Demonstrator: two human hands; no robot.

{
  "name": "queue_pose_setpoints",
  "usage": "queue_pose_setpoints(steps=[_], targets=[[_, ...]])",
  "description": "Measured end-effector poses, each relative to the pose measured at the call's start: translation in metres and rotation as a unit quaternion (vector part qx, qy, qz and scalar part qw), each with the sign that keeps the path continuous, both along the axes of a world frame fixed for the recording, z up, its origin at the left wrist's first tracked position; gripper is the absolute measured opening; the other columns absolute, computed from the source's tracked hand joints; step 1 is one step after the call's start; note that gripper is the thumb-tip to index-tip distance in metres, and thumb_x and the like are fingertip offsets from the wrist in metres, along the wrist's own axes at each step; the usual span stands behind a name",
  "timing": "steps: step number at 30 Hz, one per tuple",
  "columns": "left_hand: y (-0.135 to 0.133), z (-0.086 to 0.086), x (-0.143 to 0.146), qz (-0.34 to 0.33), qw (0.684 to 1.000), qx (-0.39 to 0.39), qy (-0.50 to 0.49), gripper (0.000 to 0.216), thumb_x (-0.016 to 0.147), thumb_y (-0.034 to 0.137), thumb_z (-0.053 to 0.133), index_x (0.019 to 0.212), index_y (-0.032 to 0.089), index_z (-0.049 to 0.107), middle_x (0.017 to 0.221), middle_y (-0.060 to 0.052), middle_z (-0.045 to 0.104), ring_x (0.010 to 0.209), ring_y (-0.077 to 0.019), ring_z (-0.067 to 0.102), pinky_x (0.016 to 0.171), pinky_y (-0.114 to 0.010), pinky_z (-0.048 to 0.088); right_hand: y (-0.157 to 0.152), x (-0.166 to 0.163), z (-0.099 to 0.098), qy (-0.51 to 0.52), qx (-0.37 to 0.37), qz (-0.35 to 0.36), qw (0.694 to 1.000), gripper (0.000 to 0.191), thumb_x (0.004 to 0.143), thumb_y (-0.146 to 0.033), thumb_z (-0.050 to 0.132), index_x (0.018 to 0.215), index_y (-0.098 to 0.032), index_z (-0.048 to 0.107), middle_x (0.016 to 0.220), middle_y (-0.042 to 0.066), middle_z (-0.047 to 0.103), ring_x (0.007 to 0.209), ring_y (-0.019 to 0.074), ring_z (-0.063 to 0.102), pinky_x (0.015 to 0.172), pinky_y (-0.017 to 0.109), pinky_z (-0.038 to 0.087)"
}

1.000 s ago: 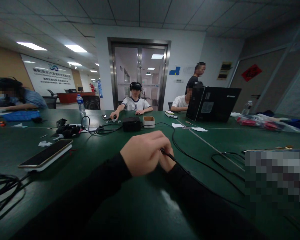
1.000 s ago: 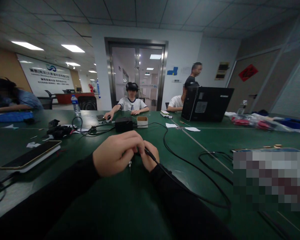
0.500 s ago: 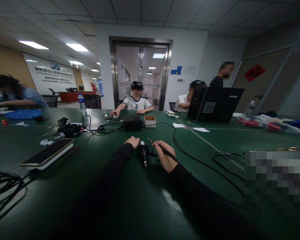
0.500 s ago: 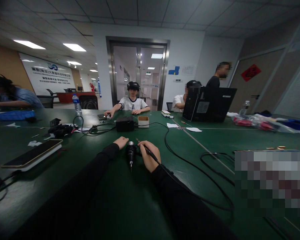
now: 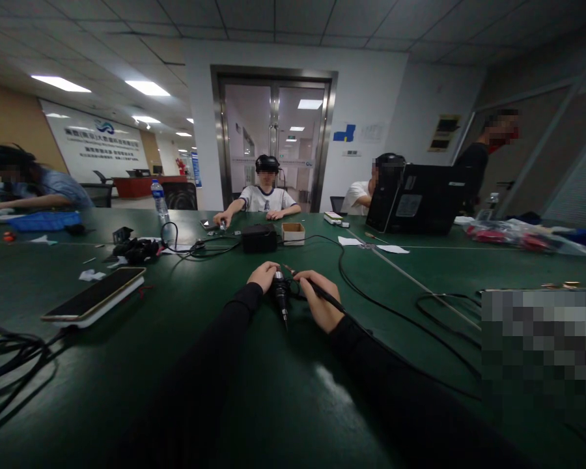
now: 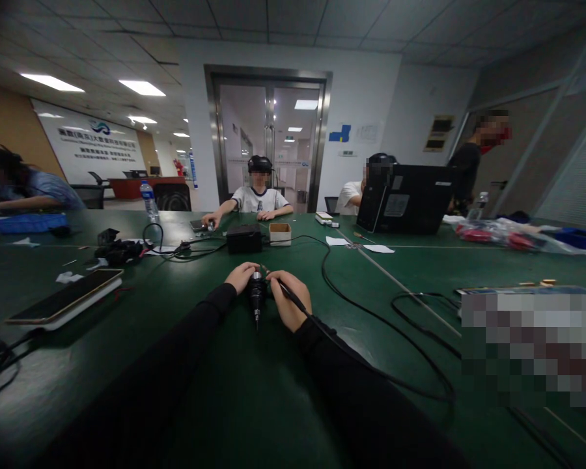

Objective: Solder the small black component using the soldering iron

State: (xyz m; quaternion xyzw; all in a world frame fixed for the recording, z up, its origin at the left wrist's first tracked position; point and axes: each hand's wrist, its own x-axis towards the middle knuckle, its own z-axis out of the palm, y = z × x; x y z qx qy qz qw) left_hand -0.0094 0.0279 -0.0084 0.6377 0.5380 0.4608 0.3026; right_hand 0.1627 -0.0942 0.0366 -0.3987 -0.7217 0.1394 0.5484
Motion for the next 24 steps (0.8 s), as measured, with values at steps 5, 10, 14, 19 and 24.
queue_pose_setpoints(steps=[5,10,14,19,24], targets=[[-0.003,-0.004,0.000,-0.010,0.992,0.016,-0.124,0.024,0.075,0.017,0.056,0.098,0.015,0.065,0.069,-0.001,0.066,0.062,-0.0131,0.060,0.065,-0.024,0.047,0.001,-0.002,-0.003,-0.018,-0.001,0.016,1.000,0.020,0.086,-0.026,0.047,0.087,-0.023,0.066,0.092,0.001,0.069,0.088,0.0170,0.063,0.082,0.028,0.046],[-0.009,0.001,0.001,-0.046,0.980,0.014,-0.194,0.022,0.074,0.015,0.059,0.096,0.015,0.063,0.069,-0.002,0.068,0.060,-0.0120,0.060,0.062,-0.023,0.047,0.002,-0.002,-0.005,-0.048,-0.004,0.033,0.998,0.021,0.088,-0.027,0.045,0.093,-0.024,0.065,0.097,0.002,0.068,0.091,0.0171,0.062,0.084,0.030,0.046],[-0.013,0.004,0.001,-0.054,0.975,0.007,-0.217,0.022,0.073,0.014,0.060,0.095,0.015,0.063,0.070,-0.003,0.068,0.063,-0.0127,0.062,0.063,-0.023,0.048,0.002,-0.002,-0.005,-0.062,-0.005,0.033,0.998,0.021,0.088,-0.026,0.045,0.094,-0.025,0.065,0.097,0.001,0.068,0.090,0.0164,0.062,0.084,0.029,0.046],[-0.015,0.006,0.000,-0.060,0.975,0.006,-0.213,0.025,0.071,0.015,0.063,0.095,0.015,0.065,0.070,-0.003,0.069,0.062,-0.0132,0.062,0.061,-0.023,0.048,0.002,-0.001,-0.006,-0.062,-0.002,0.041,0.997,0.020,0.089,-0.026,0.045,0.094,-0.024,0.064,0.098,0.001,0.067,0.092,0.0162,0.062,0.085,0.029,0.046],[-0.014,0.005,-0.001,-0.049,0.979,0.007,-0.198,0.028,0.068,0.013,0.063,0.095,0.016,0.066,0.069,-0.002,0.068,0.060,-0.0121,0.061,0.059,-0.022,0.047,0.001,-0.001,-0.004,-0.074,-0.008,0.045,0.996,0.021,0.090,-0.027,0.044,0.095,-0.024,0.064,0.097,0.002,0.067,0.092,0.0167,0.062,0.085,0.030,0.046]])
